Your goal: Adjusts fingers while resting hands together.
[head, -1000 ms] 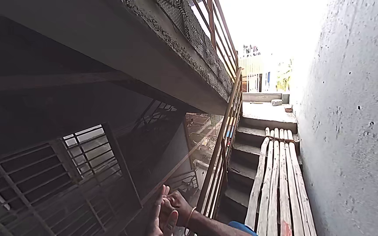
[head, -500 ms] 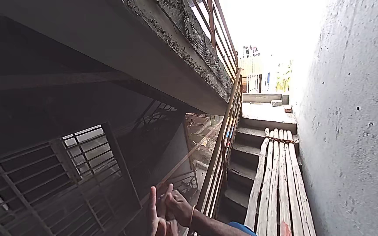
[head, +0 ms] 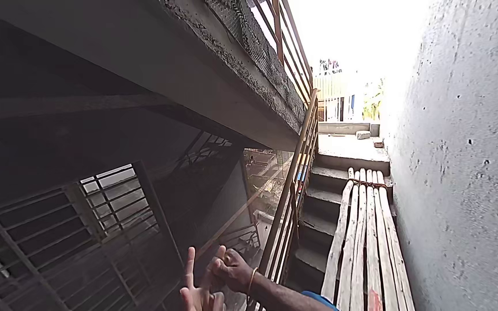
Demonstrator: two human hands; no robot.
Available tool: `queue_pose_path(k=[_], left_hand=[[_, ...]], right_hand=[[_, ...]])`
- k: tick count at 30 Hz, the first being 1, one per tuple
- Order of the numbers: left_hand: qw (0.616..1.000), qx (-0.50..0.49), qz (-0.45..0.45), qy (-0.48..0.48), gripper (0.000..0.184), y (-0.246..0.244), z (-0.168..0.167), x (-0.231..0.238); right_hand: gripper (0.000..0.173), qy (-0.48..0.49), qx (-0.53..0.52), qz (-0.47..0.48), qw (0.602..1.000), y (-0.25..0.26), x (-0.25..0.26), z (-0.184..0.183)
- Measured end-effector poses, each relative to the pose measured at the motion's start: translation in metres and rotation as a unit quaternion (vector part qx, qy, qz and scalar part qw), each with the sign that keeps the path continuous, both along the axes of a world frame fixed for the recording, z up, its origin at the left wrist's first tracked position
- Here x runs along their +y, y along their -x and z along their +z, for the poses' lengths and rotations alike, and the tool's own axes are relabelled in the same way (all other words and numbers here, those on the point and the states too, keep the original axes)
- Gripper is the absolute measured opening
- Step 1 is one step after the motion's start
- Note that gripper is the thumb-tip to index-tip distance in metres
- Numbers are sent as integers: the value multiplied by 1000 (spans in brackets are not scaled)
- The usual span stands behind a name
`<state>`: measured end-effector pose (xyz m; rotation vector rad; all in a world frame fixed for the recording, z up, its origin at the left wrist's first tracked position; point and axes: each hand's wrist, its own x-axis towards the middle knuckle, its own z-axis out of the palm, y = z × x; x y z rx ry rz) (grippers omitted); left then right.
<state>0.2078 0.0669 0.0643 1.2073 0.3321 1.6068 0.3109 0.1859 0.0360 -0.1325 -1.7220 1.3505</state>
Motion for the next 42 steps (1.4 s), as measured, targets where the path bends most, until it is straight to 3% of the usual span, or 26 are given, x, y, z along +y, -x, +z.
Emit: queue_pose_path(k=[5,12,20,22,24,27,29,32,35,42], left_hand=[[997,47,52,10,78,1,-2,3],[976,151,157,14,96,-1,-1,5],[895,337,292,28,94,-2,-1,4],[901,332,281,7,98,-1,-2,5],[943,259,208,-15,99,2,-4,5],[992,82,97,-8,82,0,-11,8],[996,52,68,-6,77,1,-15,10],[994,62,89,-2,75,2,-20,12],[990,72,118,3,78,1,-15,12],[954,199,222,-3,92,-7,-7,10]], right_hand=[[60,1,-23,-15,1000,0,-5,5],[62,-38,-19,-41,998,3,-8,6],[49,-77,2,-96,992,10,-9,-7],[49,-49,27,-56,997,10,-5,-6],[50,-18,47,-2,999,8,0,-5],[49,-7,40,45,998,2,7,0],[47,-12,26,36,999,1,8,1],[43,-26,26,6,999,1,3,0],[49,-41,44,-18,998,4,-1,3],[50,10,77,-60,995,10,-20,5]])
